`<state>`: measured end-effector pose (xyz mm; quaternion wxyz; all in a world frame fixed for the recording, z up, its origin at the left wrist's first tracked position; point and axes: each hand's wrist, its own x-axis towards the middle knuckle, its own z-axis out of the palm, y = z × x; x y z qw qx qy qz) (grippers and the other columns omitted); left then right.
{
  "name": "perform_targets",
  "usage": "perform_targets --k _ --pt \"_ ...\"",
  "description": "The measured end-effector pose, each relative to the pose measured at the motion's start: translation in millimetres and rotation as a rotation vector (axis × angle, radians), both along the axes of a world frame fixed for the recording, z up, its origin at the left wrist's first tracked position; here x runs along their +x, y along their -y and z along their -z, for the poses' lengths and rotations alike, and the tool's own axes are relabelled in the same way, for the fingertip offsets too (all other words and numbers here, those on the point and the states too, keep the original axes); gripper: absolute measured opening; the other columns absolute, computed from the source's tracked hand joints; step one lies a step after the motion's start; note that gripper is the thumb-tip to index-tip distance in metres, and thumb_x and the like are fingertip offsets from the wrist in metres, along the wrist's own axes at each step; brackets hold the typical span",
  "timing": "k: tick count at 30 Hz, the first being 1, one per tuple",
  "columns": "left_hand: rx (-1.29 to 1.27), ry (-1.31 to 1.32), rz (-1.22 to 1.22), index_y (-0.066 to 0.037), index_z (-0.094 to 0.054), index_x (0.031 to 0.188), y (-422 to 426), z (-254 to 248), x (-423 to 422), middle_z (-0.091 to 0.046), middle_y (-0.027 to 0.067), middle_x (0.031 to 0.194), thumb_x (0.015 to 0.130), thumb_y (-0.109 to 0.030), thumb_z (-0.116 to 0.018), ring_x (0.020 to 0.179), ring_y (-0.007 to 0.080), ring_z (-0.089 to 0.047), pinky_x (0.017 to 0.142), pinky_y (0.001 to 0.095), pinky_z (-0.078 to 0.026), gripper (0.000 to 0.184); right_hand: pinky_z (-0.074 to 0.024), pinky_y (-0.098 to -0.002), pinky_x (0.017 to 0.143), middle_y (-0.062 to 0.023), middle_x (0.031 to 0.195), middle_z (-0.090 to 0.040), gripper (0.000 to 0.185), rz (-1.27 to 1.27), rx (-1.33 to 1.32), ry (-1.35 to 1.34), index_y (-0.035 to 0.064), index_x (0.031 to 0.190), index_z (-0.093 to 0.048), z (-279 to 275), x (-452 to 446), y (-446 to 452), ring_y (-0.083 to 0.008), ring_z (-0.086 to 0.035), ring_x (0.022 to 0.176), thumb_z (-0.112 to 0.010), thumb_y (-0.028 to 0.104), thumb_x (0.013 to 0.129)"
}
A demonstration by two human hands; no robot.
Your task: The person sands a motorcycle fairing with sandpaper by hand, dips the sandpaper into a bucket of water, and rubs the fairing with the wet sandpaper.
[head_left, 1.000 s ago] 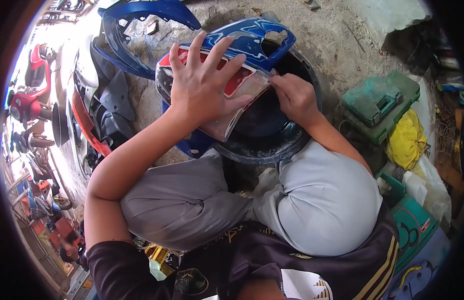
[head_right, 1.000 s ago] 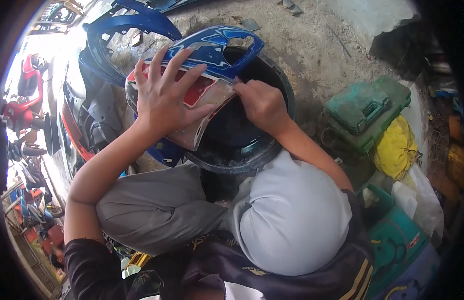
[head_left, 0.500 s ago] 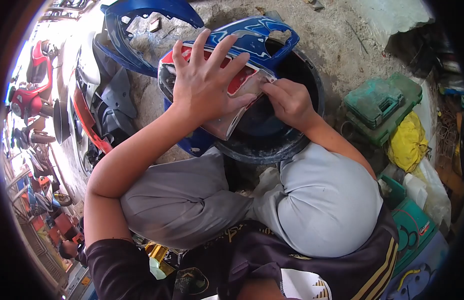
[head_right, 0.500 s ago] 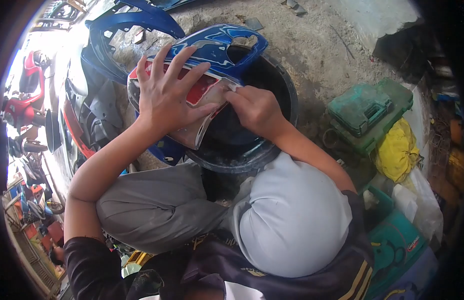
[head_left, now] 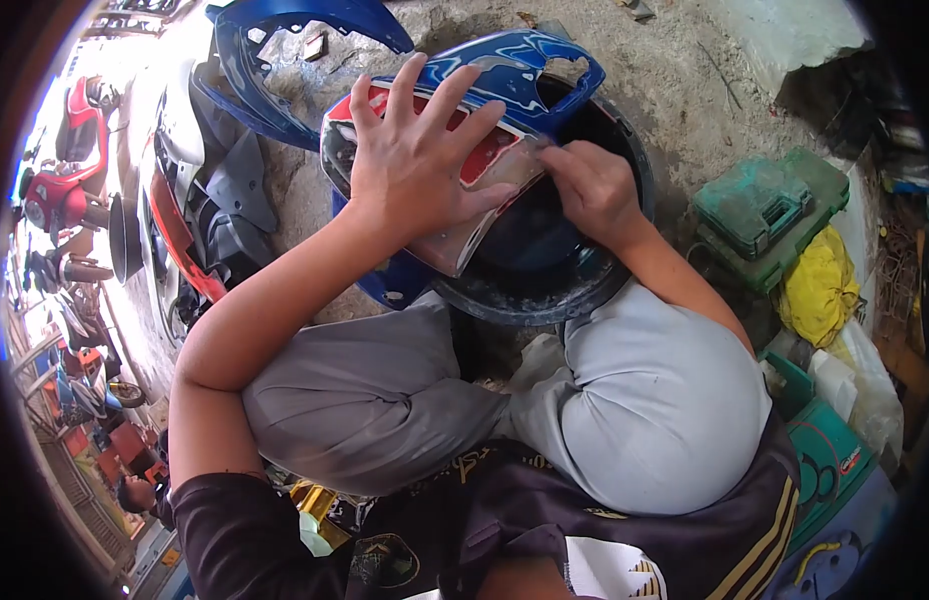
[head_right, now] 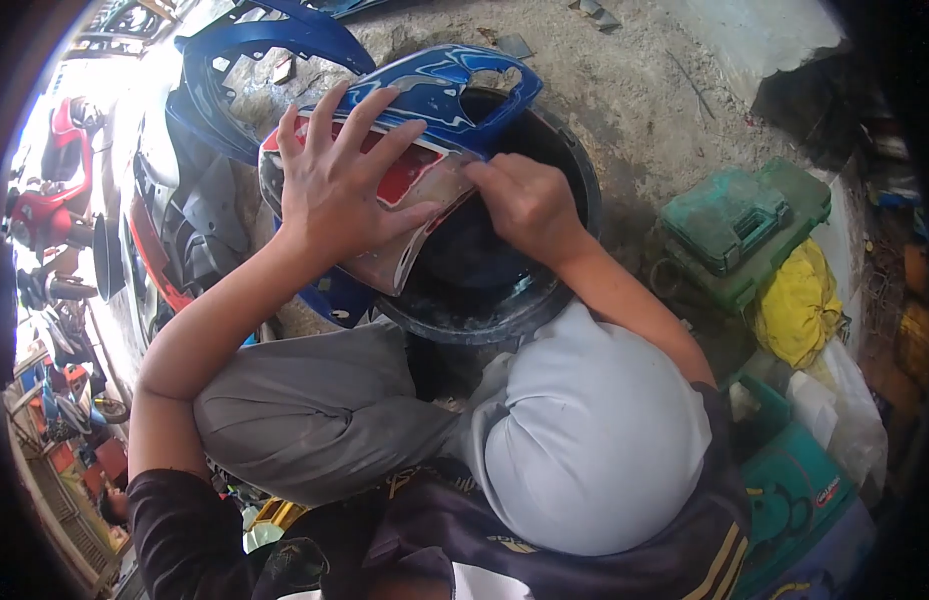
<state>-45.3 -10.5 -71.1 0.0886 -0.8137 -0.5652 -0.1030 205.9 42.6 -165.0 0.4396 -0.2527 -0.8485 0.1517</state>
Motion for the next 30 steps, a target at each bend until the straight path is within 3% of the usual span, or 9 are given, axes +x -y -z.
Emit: perform_targets --k 30 --pt "0.0 0.004 0.002 -0.034 -0.075 0.142 2.4 1.7 -0.2 -0.052 0.0018 0.166 0.073 -0.077 -0.087 0.156 0.0448 -0.04 0.12 0.0813 -0.026 0.083 -0.0537 -0.0454 0.058 -0.0103 0.079 -0.062 0.019 -0.022 0.03 0.052 0.0036 0.109 -0.072 -5.9 3.3 7.8 -0.0305 -0.067 0.067 -0.075 -0.003 0.091"
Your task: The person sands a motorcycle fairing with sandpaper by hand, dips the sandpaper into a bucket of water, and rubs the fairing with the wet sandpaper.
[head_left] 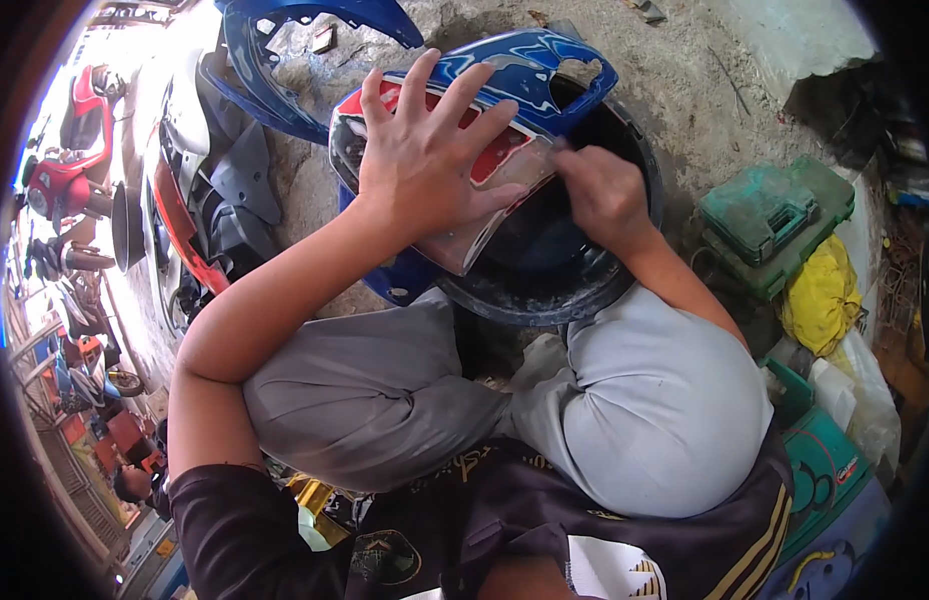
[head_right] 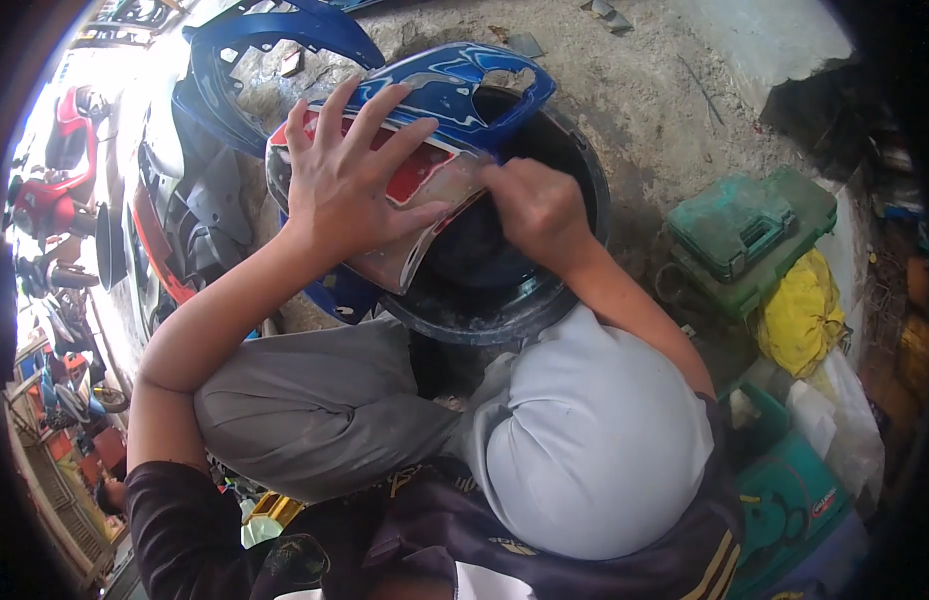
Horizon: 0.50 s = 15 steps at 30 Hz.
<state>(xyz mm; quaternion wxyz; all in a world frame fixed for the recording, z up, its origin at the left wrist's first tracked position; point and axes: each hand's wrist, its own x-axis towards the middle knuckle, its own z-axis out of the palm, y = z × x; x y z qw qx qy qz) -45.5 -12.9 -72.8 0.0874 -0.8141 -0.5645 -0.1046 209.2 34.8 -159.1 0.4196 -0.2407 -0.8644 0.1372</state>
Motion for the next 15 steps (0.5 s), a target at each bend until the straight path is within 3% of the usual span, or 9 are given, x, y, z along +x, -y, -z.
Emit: perform_targets --k 10,13,15 --pt "0.005 0.01 0.002 -0.034 -0.075 0.141 -2.1 -1.9 -0.4 -0.053 0.0017 0.165 0.072 -0.076 -0.088 0.156 0.0447 -0.04 0.12 0.0809 -0.026 0.082 -0.0532 -0.0456 0.058 -0.011 0.078 -0.062 0.018 -0.011 -0.016 0.0 0.0037 0.107 -0.073 -2.3 2.7 -6.8 -0.0312 -0.067 0.068 -0.074 -0.003 0.091" --pt "-0.003 0.015 0.005 -0.033 -0.074 0.142 -0.5 -1.7 -0.8 -0.053 0.0019 0.165 0.073 -0.076 -0.088 0.156 0.0449 -0.04 0.12 0.0812 -0.027 0.083 -0.0533 -0.0471 0.06 -0.0154 0.082 -0.067 0.026 -0.01 -0.025 0.046 0.0003 0.113 -0.074 -2.6 5.9 -6.6 -0.0361 -0.067 0.068 -0.076 -0.009 0.09" --pt "0.012 0.004 -0.002 -0.033 -0.075 0.141 -0.8 -1.5 -1.1 -0.054 0.0007 0.165 0.074 -0.078 -0.086 0.157 0.0427 -0.04 0.121 0.0769 -0.027 0.081 -0.0535 -0.0456 0.059 -0.0124 0.08 -0.064 0.019 -0.038 0.015 0.061 0.0029 0.108 -0.073 -7.4 2.9 -5.1 -0.0325 -0.067 0.068 -0.074 -0.005 0.091"
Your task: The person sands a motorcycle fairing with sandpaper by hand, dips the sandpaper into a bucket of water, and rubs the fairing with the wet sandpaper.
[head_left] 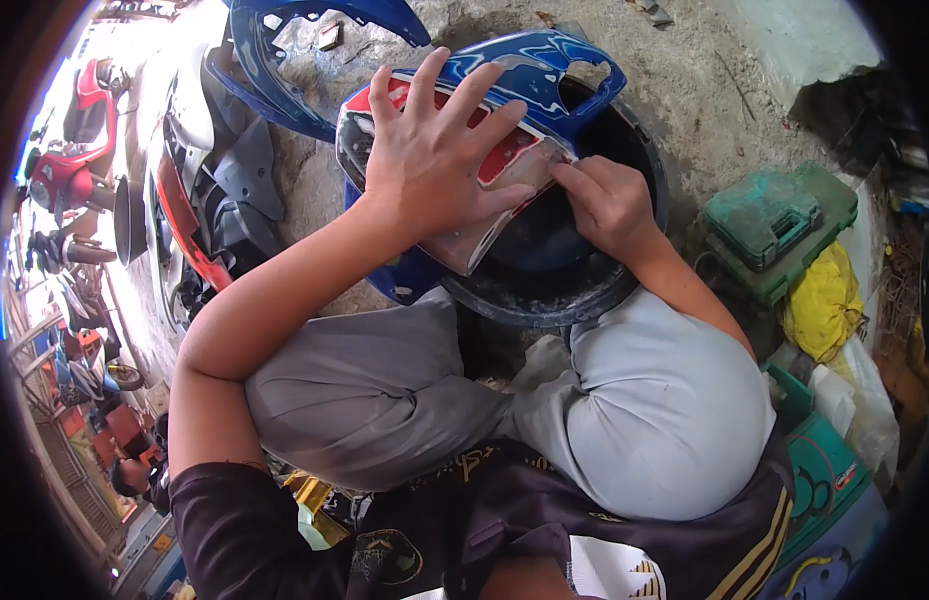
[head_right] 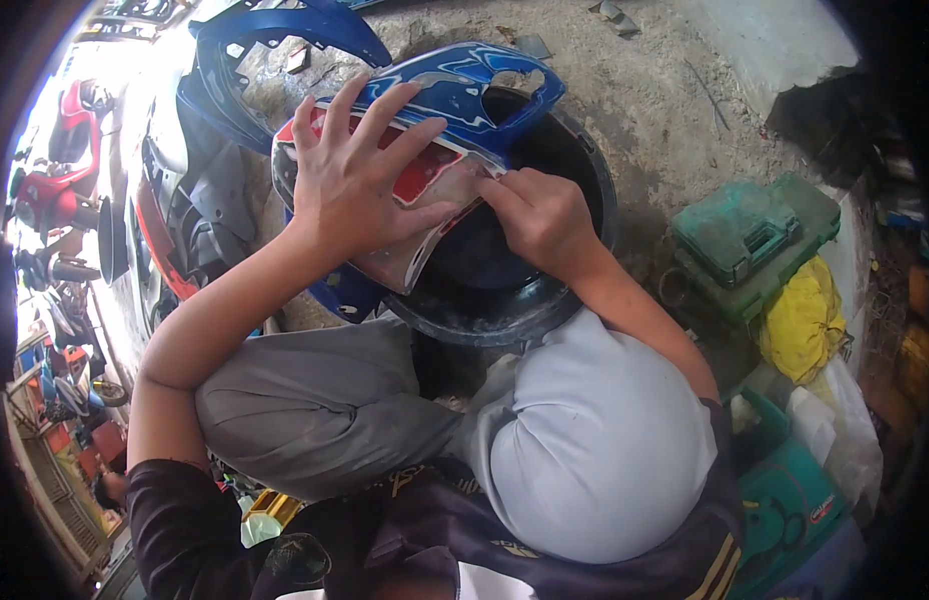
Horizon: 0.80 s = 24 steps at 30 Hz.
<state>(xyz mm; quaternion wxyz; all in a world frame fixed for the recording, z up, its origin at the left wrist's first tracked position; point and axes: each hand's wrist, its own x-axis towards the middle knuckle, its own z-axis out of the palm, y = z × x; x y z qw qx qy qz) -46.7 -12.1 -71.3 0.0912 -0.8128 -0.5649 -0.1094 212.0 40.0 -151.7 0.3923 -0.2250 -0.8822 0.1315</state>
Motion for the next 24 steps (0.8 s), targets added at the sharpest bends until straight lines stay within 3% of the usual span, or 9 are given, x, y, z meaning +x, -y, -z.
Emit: perform_targets --k 1,4,7,16,24 --pt "0.007 -0.004 -0.002 -0.033 -0.075 0.141 -0.1 0.2 0.2 -0.054 0.0002 0.165 0.074 -0.079 -0.085 0.157 0.0417 -0.04 0.121 0.0748 -0.026 0.081 -0.0535 -0.0449 0.059 -0.0109 0.079 -0.062 0.016 -0.013 0.019 0.009 0.0043 0.106 -0.073 -1.4 -0.5 0.9 -0.0308 -0.067 0.068 -0.073 -0.003 0.091" --pt "-0.01 0.005 0.004 -0.033 -0.074 0.142 -0.3 -0.1 0.6 -0.053 0.002 0.165 0.073 -0.077 -0.088 0.156 0.0452 -0.04 0.119 0.0817 -0.028 0.083 -0.0542 -0.0449 0.059 -0.0103 0.078 -0.062 0.019 0.072 0.014 -0.02 0.0042 0.107 -0.074 5.0 1.9 -3.1 -0.0305 -0.067 0.068 -0.074 -0.003 0.089" --pt "-0.005 0.005 0.007 -0.033 -0.074 0.142 -1.0 0.9 0.0 -0.053 0.0021 0.166 0.072 -0.076 -0.088 0.156 0.0452 -0.04 0.12 0.0819 -0.027 0.083 -0.054 -0.045 0.059 -0.0102 0.078 -0.062 0.022 -0.038 0.011 -0.04 0.0044 0.109 -0.073 4.5 -0.7 4.2 -0.0309 -0.067 0.068 -0.074 -0.004 0.088" --pt "-0.012 -0.004 0.003 -0.034 -0.074 0.143 -1.1 0.2 -0.2 -0.051 0.0022 0.167 0.075 -0.078 -0.086 0.156 0.0445 -0.04 0.119 0.0814 -0.027 0.082 -0.0574 -0.044 0.062 -0.0123 0.086 -0.071 0.024 0.071 -0.056 0.001 0.0044 0.109 -0.075 7.7 6.6 -1.9 -0.0322 -0.072 0.072 -0.077 -0.003 0.087" --pt "-0.019 -0.01 -0.002 -0.034 -0.073 0.143 -0.7 0.0 0.7 -0.051 0.002 0.167 0.075 -0.078 -0.086 0.157 0.0441 -0.039 0.12 0.0815 -0.027 0.082 -0.0572 -0.0447 0.062 -0.0121 0.085 -0.07 0.021 0.013 -0.078 -0.05 0.004 0.109 -0.074 8.6 2.5 6.1 -0.0325 -0.071 0.072 -0.077 -0.003 0.089"
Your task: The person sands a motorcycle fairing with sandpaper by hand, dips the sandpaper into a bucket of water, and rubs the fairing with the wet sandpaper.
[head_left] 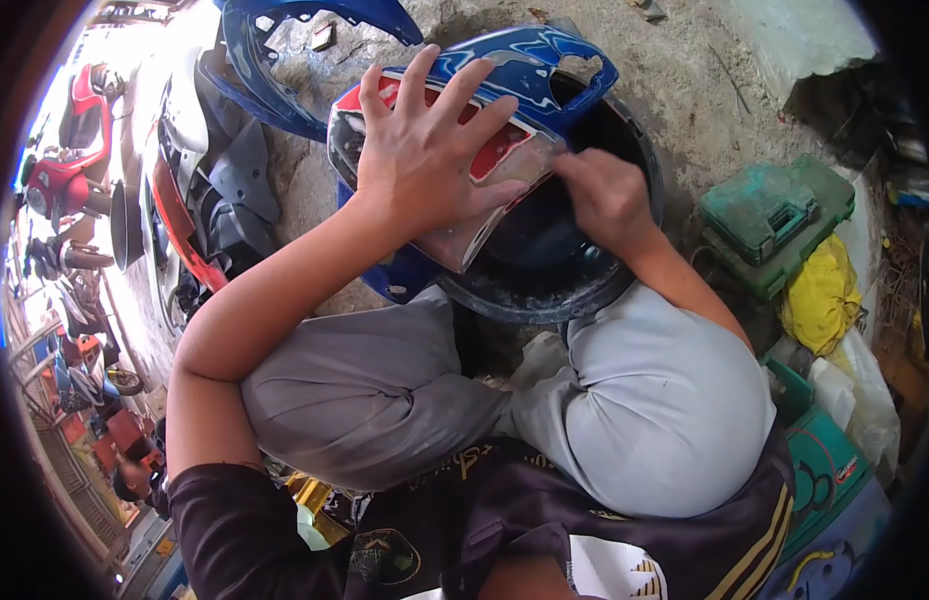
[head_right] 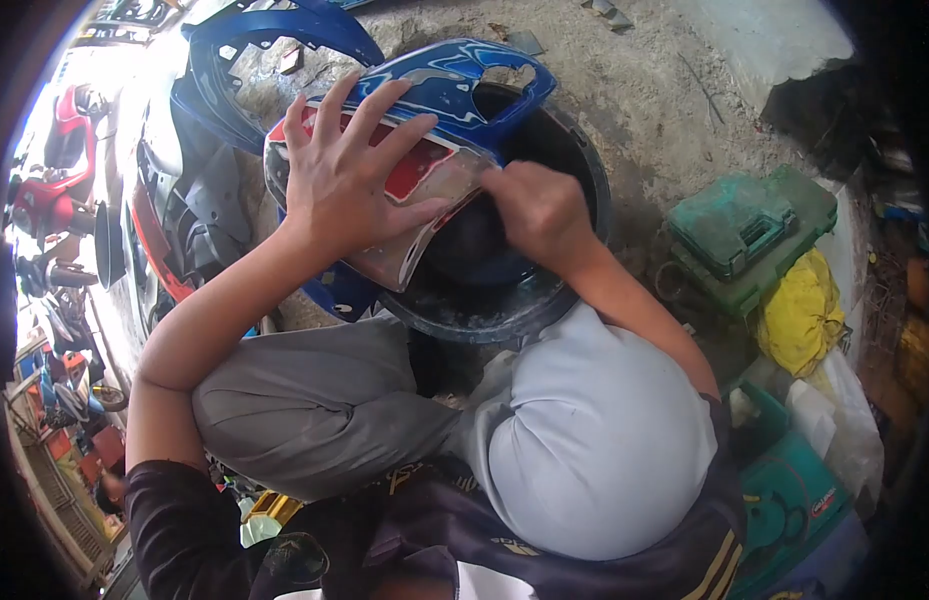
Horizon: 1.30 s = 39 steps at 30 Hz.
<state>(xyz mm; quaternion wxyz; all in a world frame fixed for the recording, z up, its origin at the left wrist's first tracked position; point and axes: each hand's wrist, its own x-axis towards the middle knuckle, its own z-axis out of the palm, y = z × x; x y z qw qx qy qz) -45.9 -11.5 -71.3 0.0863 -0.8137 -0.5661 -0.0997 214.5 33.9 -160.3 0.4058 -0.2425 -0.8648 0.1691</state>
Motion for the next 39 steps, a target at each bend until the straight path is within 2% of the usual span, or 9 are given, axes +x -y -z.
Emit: perform_targets --k 4,8,11,14,18,21,25,34,39 --pt "-0.004 0.0 0.001 -0.034 -0.073 0.143 -1.8 -0.5 -1.4 -0.051 0.0019 0.167 0.075 -0.078 -0.086 0.157 0.0439 -0.038 0.119 0.0819 -0.027 0.083 -0.0581 -0.0443 0.062 -0.0117 0.085 -0.07 0.023 0.044 0.022 0.036 0.0043 0.11 -0.075 -0.4 4.1 -10.9 -0.0326 -0.071 0.072 -0.078 -0.002 0.088" --pt "0.001 -0.002 0.002 -0.034 -0.073 0.143 0.1 -0.4 -0.6 -0.051 0.0014 0.166 0.074 -0.079 -0.086 0.157 0.0441 -0.039 0.12 0.0814 -0.026 0.083 -0.0584 -0.0457 0.064 -0.0121 0.086 -0.071 0.022 -0.034 0.028 -0.015 0.0045 0.11 -0.074 0.2 -2.5 2.7 -0.0331 -0.072 0.073 -0.078 -0.001 0.089" --pt "0.0 0.001 0.0 -0.034 -0.073 0.143 -1.0 -0.1 -0.7 -0.051 0.0012 0.166 0.074 -0.078 -0.086 0.156 0.0444 -0.04 0.12 0.0811 -0.026 0.082 -0.058 -0.0458 0.064 -0.012 0.085 -0.07 0.022 0.06 0.0 0.025 0.0048 0.11 -0.074 -2.3 1.1 -13.3 -0.0328 -0.072 0.073 -0.077 -0.001 0.09" --pt "-0.001 0.008 0.002 -0.034 -0.073 0.142 -0.8 -1.0 0.0 -0.051 0.0012 0.166 0.074 -0.078 -0.086 0.156 0.0444 -0.04 0.121 0.0808 -0.025 0.082 -0.0572 -0.0453 0.062 -0.0117 0.084 -0.069 0.022 -0.04 0.028 -0.006 0.0048 0.11 -0.074 -5.1 -3.9 0.9 -0.0322 -0.072 0.073 -0.076 -0.003 0.09" --pt "0.0 0.01 0.004 -0.034 -0.074 0.141 -0.9 -1.0 -0.3 -0.052 0.0014 0.166 0.074 -0.077 -0.087 0.156 0.0444 -0.04 0.121 0.0807 -0.025 0.081 -0.0569 -0.0447 0.062 -0.0116 0.084 -0.068 0.021 0.058 0.018 0.0 0.0043 0.112 -0.074 -3.9 -1.4 -13.2 -0.0318 -0.072 0.074 -0.074 -0.002 0.092" --pt "0.002 0.009 0.0 -0.034 -0.074 0.141 -0.9 -1.0 -1.1 -0.052 0.0015 0.165 0.074 -0.076 -0.087 0.156 0.0444 -0.04 0.121 0.0804 -0.025 0.08 -0.0537 -0.0461 0.06 -0.0148 0.083 -0.068 0.024 -0.047 0.008 -0.058 0.0023 0.111 -0.075 -1.5 -6.8 4.1 -0.0349 -0.069 0.069 -0.077 -0.009 0.09" --pt "0.018 0.007 -0.002 -0.033 -0.077 0.14 -0.9 -0.9 -1.2 -0.053 0.0012 0.166 0.073 -0.078 -0.087 0.156 0.0407 -0.042 0.119 0.0747 -0.028 0.081 -0.0551 -0.0453 0.061 -0.0148 0.083 -0.068 0.026 0.002 0.009 0.026 0.0016 0.113 -0.075 -2.4 2.0 -7.2 -0.0352 -0.07 0.07 -0.078 -0.008 0.089" --pt "0.0 -0.003 -0.011 -0.034 -0.076 0.141 0.8 -2.9 0.2 -0.055 0.0017 0.165 0.072 -0.078 -0.088 0.157 0.0402 -0.042 0.121 0.0752 -0.027 0.083 -0.0546 -0.0462 0.06 -0.0159 0.082 -0.068 0.024 -0.028 -0.053 -0.045 0.0008 0.112 -0.075 1.8 -1.3 4.4 -0.0367 -0.07 0.07 -0.078 -0.009 0.091" --pt "0.011 -0.002 -0.015 -0.034 -0.076 0.142 0.3 -1.2 0.8 -0.055 0.0017 0.165 0.072 -0.078 -0.088 0.157 0.0404 -0.043 0.121 0.0767 -0.027 0.083 -0.0548 -0.0455 0.06 -0.0119 0.078 -0.063 0.019 0.007 0.012 -0.007 0.0045 0.11 -0.073 1.9 2.2 -3.2 -0.0329 -0.069 0.07 -0.075 -0.002 0.091"
